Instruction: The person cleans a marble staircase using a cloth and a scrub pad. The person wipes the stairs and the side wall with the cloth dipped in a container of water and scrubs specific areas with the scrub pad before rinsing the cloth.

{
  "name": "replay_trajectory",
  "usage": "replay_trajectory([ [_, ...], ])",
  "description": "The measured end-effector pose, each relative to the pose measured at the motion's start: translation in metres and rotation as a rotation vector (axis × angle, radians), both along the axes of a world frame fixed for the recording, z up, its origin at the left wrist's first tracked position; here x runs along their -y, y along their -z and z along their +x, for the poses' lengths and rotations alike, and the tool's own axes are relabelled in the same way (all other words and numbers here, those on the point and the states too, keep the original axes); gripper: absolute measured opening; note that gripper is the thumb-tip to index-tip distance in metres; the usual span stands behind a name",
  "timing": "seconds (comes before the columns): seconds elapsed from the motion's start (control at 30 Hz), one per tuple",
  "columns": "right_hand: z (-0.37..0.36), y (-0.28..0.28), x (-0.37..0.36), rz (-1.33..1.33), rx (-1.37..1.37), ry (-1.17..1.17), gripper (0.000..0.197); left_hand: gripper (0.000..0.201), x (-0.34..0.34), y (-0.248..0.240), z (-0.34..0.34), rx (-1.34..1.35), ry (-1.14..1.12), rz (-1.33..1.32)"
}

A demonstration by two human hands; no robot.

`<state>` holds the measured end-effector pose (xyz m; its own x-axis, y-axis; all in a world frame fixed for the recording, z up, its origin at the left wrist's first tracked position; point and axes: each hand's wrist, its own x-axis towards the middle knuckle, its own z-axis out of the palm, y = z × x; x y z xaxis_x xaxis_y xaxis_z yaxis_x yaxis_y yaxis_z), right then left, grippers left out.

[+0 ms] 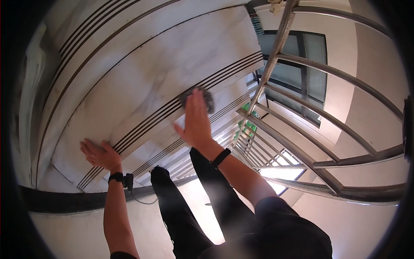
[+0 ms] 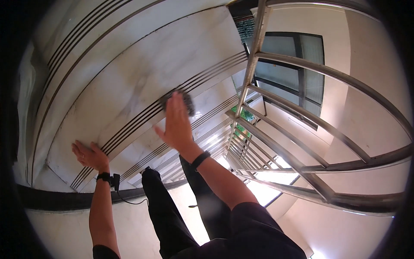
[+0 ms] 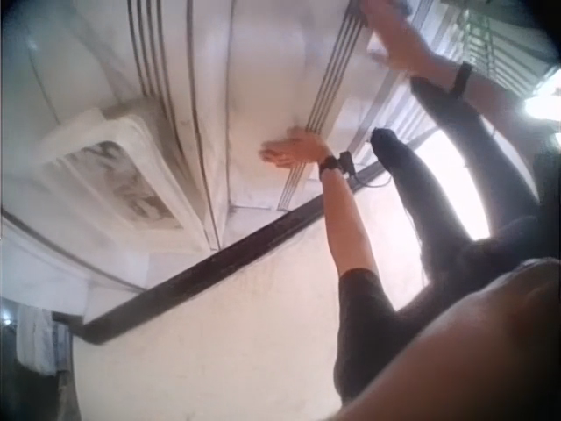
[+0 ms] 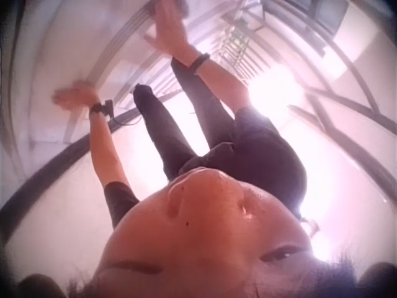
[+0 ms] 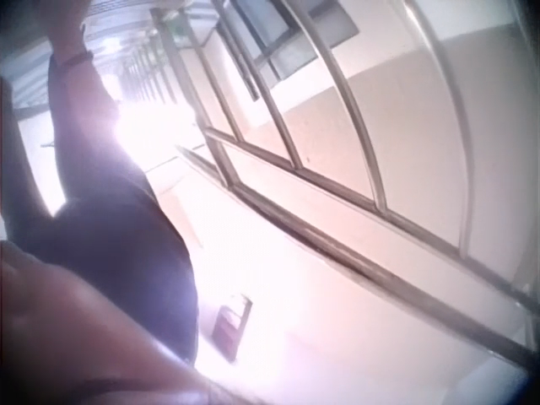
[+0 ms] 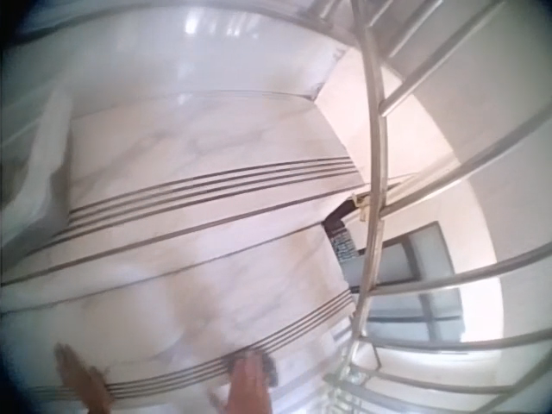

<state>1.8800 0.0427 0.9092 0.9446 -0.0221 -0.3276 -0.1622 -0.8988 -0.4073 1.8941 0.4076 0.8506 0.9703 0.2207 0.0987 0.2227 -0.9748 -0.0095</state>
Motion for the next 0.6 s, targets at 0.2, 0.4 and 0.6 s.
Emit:
replay_trajectory([
  [0.2,0.000,0.006,0.074,0.067,-0.208,-0.195,0.097,0.071,0.013,-0.004,0.002,0.020,-0.025,-0.021],
  [0.4,-0.008,0.009,0.023,-0.291,0.039,-0.037,0.097,0.071,0.014,-0.010,0.002,0.010,-0.056,-0.040],
  [0.6,-0.048,-0.010,-0.108,0.376,0.057,-0.355,0.083,0.074,0.016,-0.009,0.005,0.015,-0.036,-0.114],
])
